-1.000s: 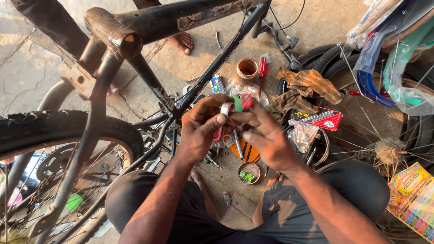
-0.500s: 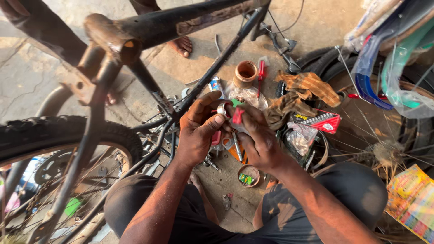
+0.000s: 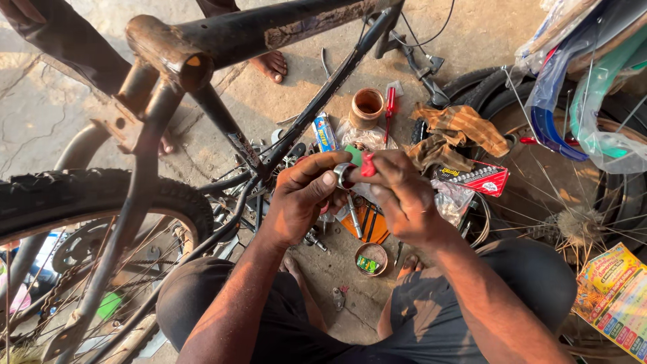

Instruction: The person sits on the floor in a workshop and cleans a bicycle frame with a rag. They then open a tube of grease, apply it to a metal part, and use a red tool to work on the bicycle's head tube area.

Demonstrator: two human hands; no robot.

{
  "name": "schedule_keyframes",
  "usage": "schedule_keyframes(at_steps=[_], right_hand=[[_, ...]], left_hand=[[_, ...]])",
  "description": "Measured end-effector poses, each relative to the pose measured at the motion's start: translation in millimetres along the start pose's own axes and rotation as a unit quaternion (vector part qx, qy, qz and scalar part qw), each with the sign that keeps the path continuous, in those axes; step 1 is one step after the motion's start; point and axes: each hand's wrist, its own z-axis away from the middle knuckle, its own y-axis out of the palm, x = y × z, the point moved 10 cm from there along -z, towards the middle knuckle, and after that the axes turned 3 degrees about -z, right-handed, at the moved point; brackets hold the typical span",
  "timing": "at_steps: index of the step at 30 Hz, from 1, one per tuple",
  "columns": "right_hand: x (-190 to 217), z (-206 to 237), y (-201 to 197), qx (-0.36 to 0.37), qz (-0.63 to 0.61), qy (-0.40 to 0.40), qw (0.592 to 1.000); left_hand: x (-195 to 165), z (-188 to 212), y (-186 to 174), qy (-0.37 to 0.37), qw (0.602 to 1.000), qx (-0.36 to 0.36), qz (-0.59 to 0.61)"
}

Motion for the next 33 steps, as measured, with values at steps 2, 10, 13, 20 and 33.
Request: schedule_keyframes(at_steps=[2, 10, 13, 20, 33], right_hand=[[-1.9, -1.7, 6.9, 0.001, -0.007, 0.028, 1.000], [-28.4, 26.6, 30.8, -0.045, -0.490, 0.325, 0.808], [-31.9, 16.6, 15.0, 0.007, -0.281, 0.244, 0.928], [-16.8, 2.9, 3.7, 0.014, 0.219, 0.026, 0.975], [-2.0, -5.5, -11.3, -0.056, -0.103, 0.096, 0.988]], left_hand=[[-5.2, 0.7, 0.1, 0.020, 1.000, -0.005, 0.009], [-28.9, -3.0, -10.9, 0.146, 0.988, -0.026, -0.044], [-24.5, -3.9, -13.6, 0.127, 0.991, -0.029, -0.038], [-29.1, -0.5, -6.7, 0.122, 0.978, -0.040, -0.165], [-25.0, -0.9, -8.2, 0.052, 0.995, -0.028, -0.083]])
